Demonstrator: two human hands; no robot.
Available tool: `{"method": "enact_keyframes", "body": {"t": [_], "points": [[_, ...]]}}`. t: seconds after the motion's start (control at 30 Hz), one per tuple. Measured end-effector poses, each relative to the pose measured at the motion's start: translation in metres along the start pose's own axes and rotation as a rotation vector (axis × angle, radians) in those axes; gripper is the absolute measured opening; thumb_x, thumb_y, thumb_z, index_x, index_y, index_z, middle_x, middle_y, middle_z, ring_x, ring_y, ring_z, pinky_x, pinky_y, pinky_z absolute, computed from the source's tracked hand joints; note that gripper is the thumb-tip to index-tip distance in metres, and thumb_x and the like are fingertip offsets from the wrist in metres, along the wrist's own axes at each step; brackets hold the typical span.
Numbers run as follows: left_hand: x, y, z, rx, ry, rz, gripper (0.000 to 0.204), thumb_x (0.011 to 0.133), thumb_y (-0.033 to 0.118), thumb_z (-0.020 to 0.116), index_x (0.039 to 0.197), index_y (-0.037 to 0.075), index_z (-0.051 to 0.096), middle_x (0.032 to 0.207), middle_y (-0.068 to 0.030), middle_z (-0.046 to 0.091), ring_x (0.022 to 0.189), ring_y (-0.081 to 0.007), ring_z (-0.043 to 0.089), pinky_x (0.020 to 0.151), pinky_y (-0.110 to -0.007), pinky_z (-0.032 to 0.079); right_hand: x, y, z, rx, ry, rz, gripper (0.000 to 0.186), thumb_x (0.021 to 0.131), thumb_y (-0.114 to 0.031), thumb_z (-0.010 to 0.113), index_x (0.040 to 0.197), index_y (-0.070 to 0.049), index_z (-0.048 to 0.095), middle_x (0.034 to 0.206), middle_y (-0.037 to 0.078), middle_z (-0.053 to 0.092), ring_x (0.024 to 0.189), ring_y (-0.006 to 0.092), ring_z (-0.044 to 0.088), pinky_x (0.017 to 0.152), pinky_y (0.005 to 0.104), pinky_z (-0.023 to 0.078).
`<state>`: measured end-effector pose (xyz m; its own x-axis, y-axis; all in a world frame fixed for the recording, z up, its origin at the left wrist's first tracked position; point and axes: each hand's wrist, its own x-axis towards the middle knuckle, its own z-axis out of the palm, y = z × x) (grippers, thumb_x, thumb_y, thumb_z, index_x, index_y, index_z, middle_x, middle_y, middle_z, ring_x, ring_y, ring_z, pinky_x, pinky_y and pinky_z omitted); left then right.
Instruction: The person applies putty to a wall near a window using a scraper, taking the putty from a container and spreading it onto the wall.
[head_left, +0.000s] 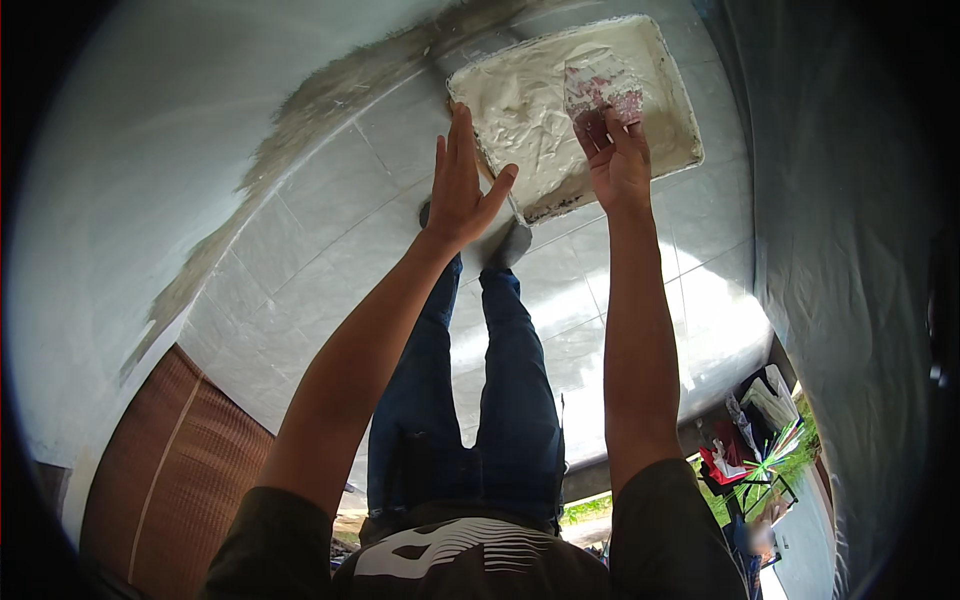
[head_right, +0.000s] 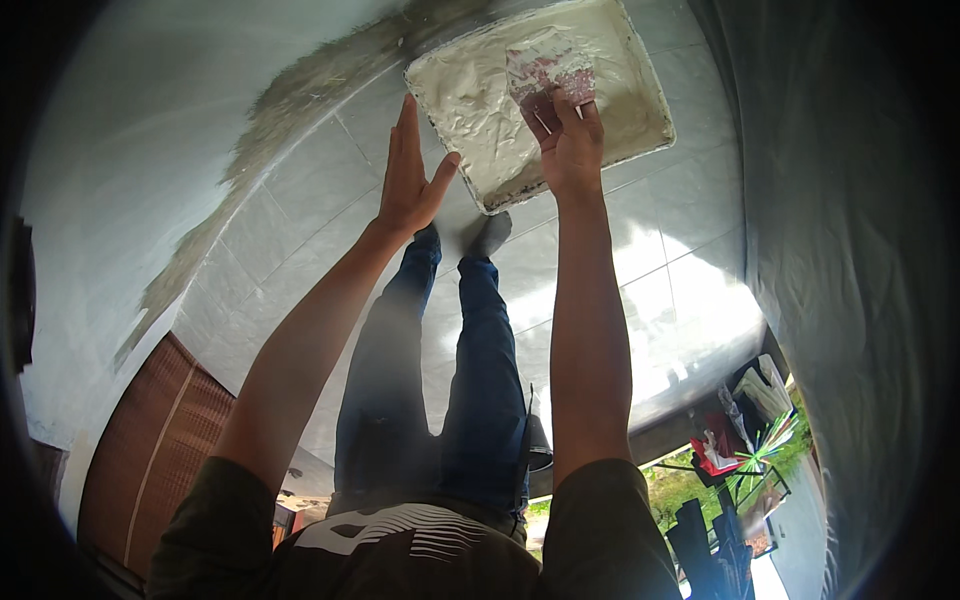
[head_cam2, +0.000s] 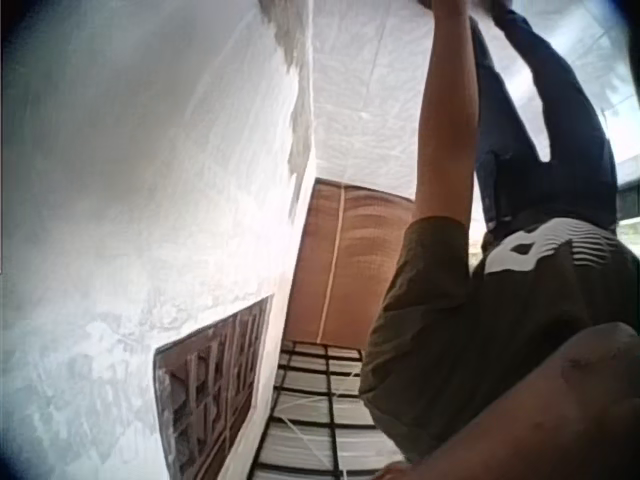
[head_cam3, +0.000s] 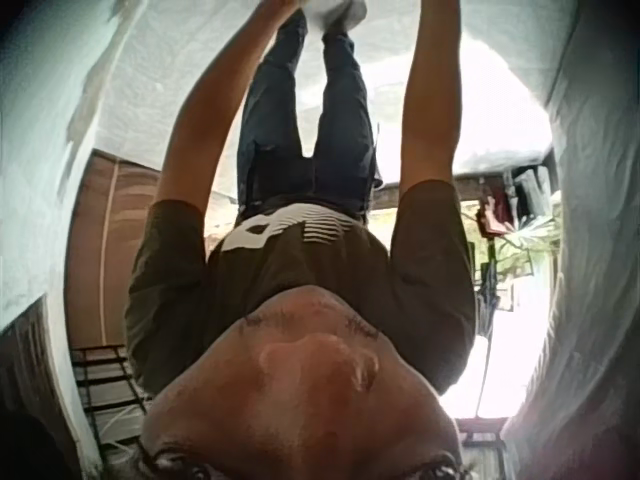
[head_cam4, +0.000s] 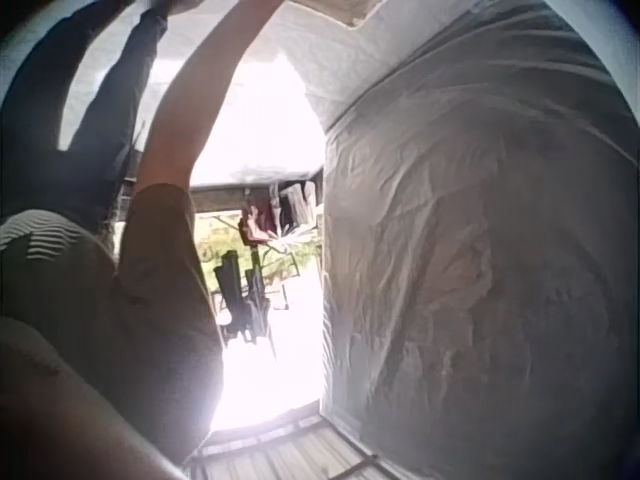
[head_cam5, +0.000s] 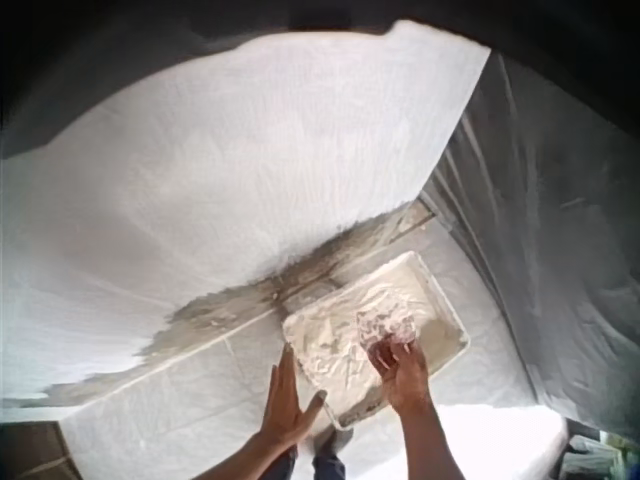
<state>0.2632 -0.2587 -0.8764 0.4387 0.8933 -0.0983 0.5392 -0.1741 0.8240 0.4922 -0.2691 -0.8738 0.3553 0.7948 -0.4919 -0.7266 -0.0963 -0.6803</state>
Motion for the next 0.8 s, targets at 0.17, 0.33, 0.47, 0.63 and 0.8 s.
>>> {"method": "enact_keyframes", "body": {"t": [0.17, 0.33, 0.47, 0.63, 0.8], "points": [[0.009, 0.048, -0.034, -0.005, 0.084, 0.094, 0.094, 0.099, 0.041, 0.058, 0.160, -0.005, 0.003, 0.167, -0.0279, 0.013, 0.156, -0.0391, 0.013, 0.124, -0.056, 0.007, -0.054, -0.038, 0.017, 0.016, -0.120, 0.022, 0.031, 0.101, -0.012, 0.062, 0.132, -0.013, 0.055, 0.116, 0.001, 0.068, 0.102, 0.0136, 0.069, 0.093, 0.0354, 0.060], [0.008, 0.105, -0.070, -0.040, 0.157, 0.191, 0.092, 0.098, 0.036, 0.059, 0.160, -0.005, 0.004, 0.167, -0.0274, 0.012, 0.156, -0.0389, 0.011, 0.125, -0.055, 0.006, -0.102, -0.079, 0.043, -0.049, -0.173, -0.014, 0.036, 0.101, -0.017, 0.064, 0.135, -0.011, 0.054, 0.119, 0.001, 0.067, 0.102, 0.0128, 0.070, 0.083, 0.0311, 0.063], [0.006, 0.151, -0.103, -0.079, 0.254, 0.305, 0.091, 0.097, 0.031, 0.059, 0.161, -0.003, 0.004, 0.167, -0.0272, 0.012, 0.156, -0.0396, 0.012, 0.125, -0.055, 0.007, -0.133, -0.114, 0.080, -0.026, -0.202, -0.050, 0.031, 0.103, -0.013, 0.060, 0.133, -0.012, 0.055, 0.113, 0.000, 0.069, 0.093, 0.0105, 0.071, 0.075, 0.0266, 0.064], [0.007, 0.210, -0.143, -0.057, 0.338, 0.429, 0.088, 0.097, 0.026, 0.058, 0.161, -0.002, 0.004, 0.168, -0.0260, 0.010, 0.156, -0.0392, 0.011, 0.125, -0.055, 0.009, -0.154, -0.151, 0.113, -0.049, -0.287, -0.131, 0.035, 0.100, -0.011, 0.064, 0.133, -0.010, 0.054, 0.117, 0.003, 0.069, 0.099, 0.0131, 0.071, 0.075, 0.0274, 0.065], [0.005, 0.272, -0.188, -0.094, 0.402, 0.550, 0.082, 0.100, 0.025, 0.053, 0.162, -0.001, 0.005, 0.168, -0.0251, 0.011, 0.156, -0.0385, 0.012, 0.126, -0.053, 0.010, -0.181, -0.189, 0.161, -0.097, -0.312, -0.239, 0.029, 0.101, -0.010, 0.063, 0.129, -0.008, 0.056, 0.112, 0.001, 0.069, 0.089, 0.0086, 0.069, 0.073, 0.0248, 0.062]]}}
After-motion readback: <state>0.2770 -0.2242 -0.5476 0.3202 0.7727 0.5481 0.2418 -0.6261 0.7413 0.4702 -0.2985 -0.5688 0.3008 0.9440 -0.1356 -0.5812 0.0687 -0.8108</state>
